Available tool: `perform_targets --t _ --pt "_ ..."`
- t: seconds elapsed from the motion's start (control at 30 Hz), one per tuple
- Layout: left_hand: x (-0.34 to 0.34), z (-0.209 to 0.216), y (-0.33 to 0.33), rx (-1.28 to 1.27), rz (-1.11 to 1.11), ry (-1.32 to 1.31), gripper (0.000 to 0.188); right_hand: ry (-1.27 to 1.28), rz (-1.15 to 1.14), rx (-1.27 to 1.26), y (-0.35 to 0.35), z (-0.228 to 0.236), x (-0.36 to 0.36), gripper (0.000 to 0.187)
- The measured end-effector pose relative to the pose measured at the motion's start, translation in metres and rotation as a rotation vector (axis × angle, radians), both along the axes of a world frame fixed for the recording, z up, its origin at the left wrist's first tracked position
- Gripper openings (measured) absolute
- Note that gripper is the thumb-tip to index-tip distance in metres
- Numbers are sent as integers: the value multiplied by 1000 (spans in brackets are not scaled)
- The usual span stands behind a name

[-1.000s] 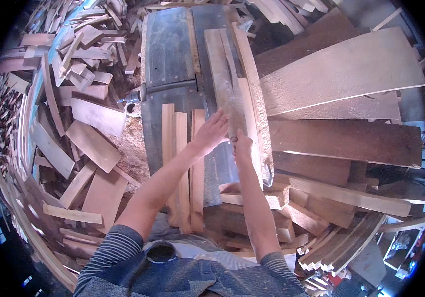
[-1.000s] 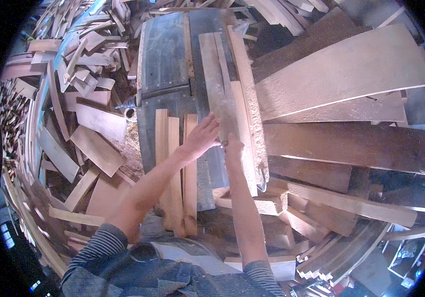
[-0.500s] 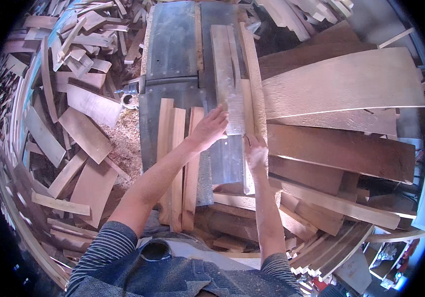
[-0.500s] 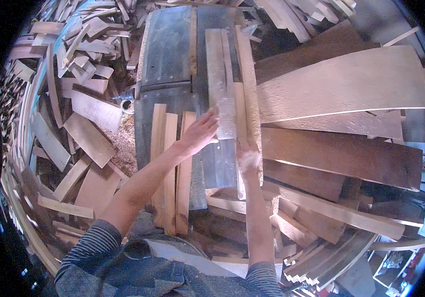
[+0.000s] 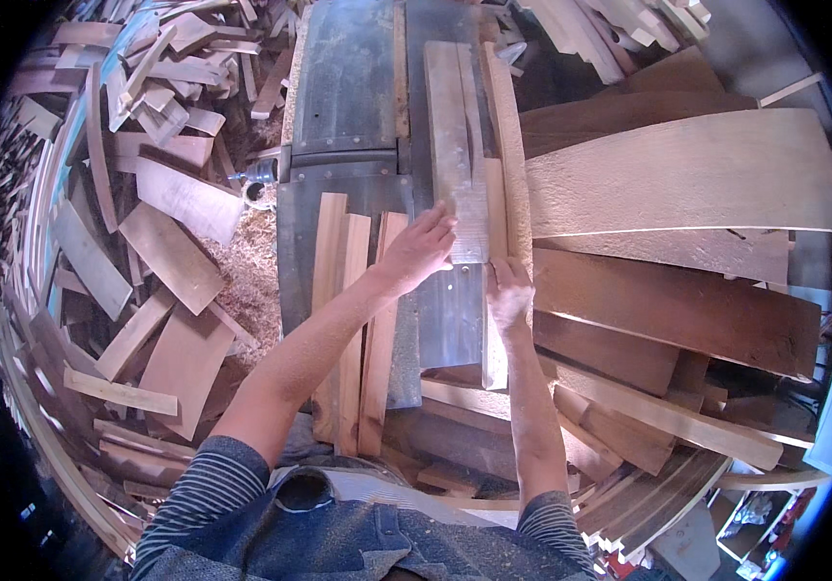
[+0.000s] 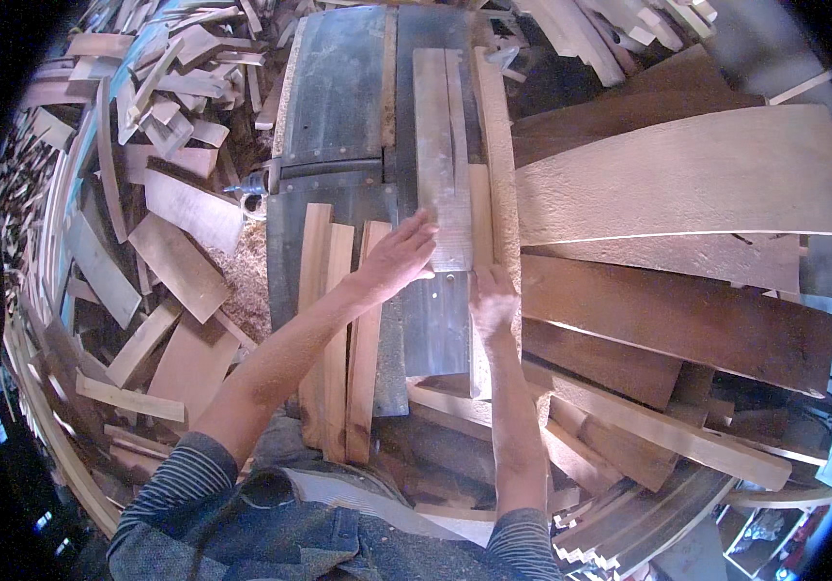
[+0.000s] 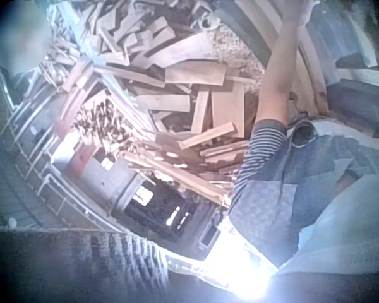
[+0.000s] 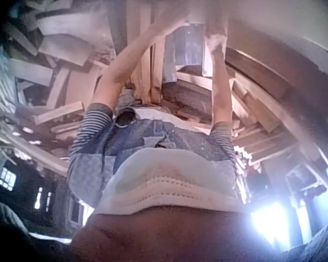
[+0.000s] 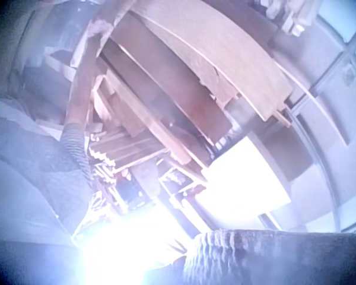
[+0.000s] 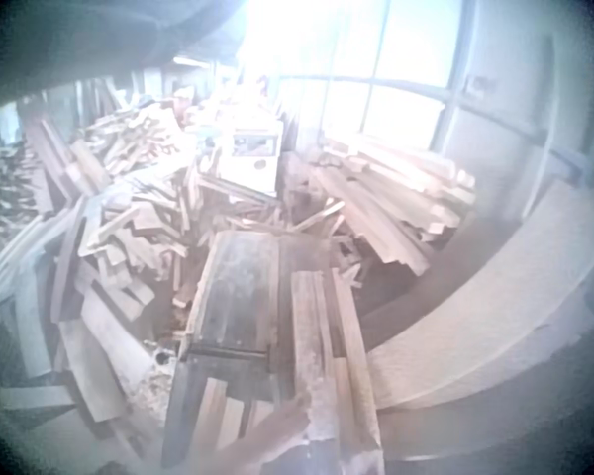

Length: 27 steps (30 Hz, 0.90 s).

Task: The person picks up wood slabs from a pile, feeds them through a stationary woodworking machine, and stacks the processed pieces.

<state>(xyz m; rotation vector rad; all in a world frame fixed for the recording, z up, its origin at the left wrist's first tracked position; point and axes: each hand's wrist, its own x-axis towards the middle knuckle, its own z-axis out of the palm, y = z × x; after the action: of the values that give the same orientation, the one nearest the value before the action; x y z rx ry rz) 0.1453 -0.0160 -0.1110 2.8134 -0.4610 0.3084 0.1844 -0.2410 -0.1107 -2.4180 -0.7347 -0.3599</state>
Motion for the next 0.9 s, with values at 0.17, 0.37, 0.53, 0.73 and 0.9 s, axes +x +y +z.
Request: perform_targets --t 0.17,0.37,0.53,0.73,0.9 --pt "8 1 4 -10 -12 0 55 -20 27 -8 3 -3 9 4" --pt "18 0 11 46 -23 -26 56 -32 26 -40 10 -4 19 5" --pt "26 2 14 70 -26 -24 55 -78 77 -58 8 -12 30 5" --pt "35 6 21 55 -27 -4 54 -66 65 -11 20 -3 37 5" --pt "41 5 25 29 -26 9 53 -15 55 -47 22 -5 42 7"
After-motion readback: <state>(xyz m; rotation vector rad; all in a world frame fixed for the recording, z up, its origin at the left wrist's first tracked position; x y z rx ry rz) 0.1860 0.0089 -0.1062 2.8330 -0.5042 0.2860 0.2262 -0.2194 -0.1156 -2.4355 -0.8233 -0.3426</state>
